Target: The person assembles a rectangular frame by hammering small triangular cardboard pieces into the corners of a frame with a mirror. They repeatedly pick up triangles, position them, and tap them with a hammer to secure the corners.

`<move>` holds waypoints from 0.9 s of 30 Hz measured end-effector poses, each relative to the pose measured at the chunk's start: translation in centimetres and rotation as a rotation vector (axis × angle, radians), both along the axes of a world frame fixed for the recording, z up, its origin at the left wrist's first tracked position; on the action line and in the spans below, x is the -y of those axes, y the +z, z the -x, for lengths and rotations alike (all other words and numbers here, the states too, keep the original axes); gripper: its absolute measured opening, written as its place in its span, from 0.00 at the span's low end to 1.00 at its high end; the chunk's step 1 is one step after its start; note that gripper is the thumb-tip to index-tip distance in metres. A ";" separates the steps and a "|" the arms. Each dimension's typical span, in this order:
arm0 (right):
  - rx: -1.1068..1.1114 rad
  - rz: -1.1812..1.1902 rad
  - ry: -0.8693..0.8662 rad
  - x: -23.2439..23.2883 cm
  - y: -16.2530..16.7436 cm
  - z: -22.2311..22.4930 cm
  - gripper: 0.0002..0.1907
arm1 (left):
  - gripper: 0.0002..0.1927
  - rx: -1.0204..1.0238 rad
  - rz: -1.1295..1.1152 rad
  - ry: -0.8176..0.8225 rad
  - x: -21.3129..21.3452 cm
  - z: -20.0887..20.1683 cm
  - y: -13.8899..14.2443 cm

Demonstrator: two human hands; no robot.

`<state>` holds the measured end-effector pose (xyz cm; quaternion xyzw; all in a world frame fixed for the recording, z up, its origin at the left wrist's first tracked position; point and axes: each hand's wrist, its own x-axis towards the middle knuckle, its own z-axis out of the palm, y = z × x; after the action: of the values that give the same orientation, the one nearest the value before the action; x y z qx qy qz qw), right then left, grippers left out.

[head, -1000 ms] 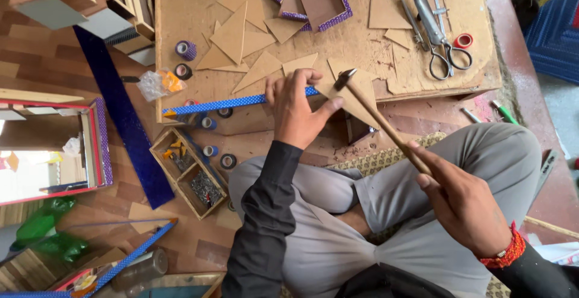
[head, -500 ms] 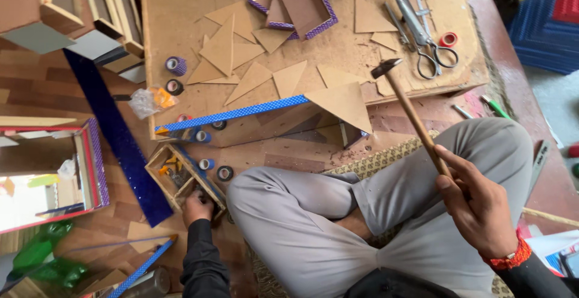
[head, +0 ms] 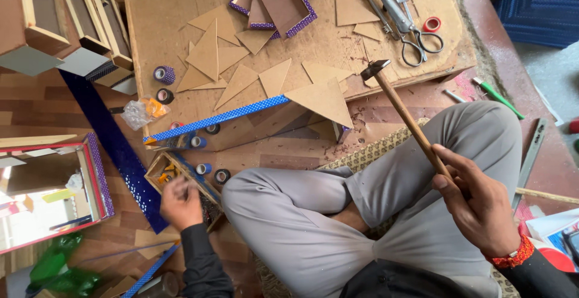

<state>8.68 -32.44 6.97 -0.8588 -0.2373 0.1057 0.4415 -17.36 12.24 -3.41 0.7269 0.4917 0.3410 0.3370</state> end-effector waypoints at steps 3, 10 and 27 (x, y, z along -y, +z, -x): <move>0.062 -0.105 0.022 0.6 -0.5 0.8 0.30 | 0.06 0.170 -0.158 -0.325 3.8 -6.1 4.7; 0.070 0.016 0.124 0.9 2.1 0.6 0.30 | 0.05 0.078 -0.327 -0.844 13.1 -21.9 10.5; 0.348 0.226 0.272 0.6 4.5 -1.1 0.28 | 0.07 -0.101 -0.214 -1.039 12.2 -23.6 8.7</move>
<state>9.82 -33.06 11.51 -0.8682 -0.4098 0.0406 0.2770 6.23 0.04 5.33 0.9204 0.0452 0.1420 0.3616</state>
